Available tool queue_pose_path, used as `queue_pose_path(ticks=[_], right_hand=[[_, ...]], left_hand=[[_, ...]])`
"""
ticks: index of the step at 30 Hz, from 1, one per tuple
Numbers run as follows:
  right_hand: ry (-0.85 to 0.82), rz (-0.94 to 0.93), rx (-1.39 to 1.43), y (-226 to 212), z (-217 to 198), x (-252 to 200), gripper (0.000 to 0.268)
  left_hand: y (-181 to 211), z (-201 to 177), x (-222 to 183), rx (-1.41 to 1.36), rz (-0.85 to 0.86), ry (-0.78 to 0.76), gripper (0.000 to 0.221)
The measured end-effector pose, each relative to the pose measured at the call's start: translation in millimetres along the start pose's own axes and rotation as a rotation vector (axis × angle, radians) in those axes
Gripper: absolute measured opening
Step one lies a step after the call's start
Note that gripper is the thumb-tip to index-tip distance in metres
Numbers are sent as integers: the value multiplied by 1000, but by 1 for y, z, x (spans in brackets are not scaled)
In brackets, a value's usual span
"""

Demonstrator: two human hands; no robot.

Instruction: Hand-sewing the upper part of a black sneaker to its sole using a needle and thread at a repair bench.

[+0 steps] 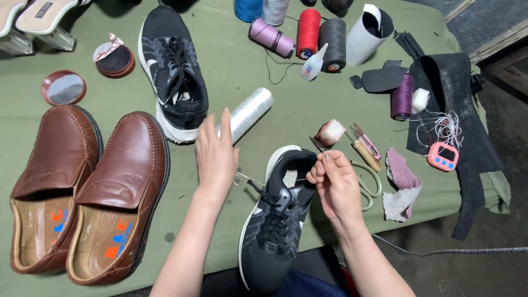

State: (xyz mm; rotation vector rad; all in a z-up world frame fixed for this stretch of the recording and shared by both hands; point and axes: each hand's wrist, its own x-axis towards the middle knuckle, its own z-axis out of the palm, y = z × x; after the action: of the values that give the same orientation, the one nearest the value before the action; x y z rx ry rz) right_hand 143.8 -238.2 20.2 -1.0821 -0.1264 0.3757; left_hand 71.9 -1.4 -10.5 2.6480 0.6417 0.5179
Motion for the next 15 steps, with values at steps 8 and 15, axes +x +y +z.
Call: queue_pose_path(ticks=[8, 15], right_hand=[[-40, 0, 66, 13, 15, 5, 10], [-148, -117, 232, -3, 32, 42, 8]], left_hand=[[86, -33, -121, -167, 153, -299, 92], [37, -32, -42, -81, 293, -365, 73]])
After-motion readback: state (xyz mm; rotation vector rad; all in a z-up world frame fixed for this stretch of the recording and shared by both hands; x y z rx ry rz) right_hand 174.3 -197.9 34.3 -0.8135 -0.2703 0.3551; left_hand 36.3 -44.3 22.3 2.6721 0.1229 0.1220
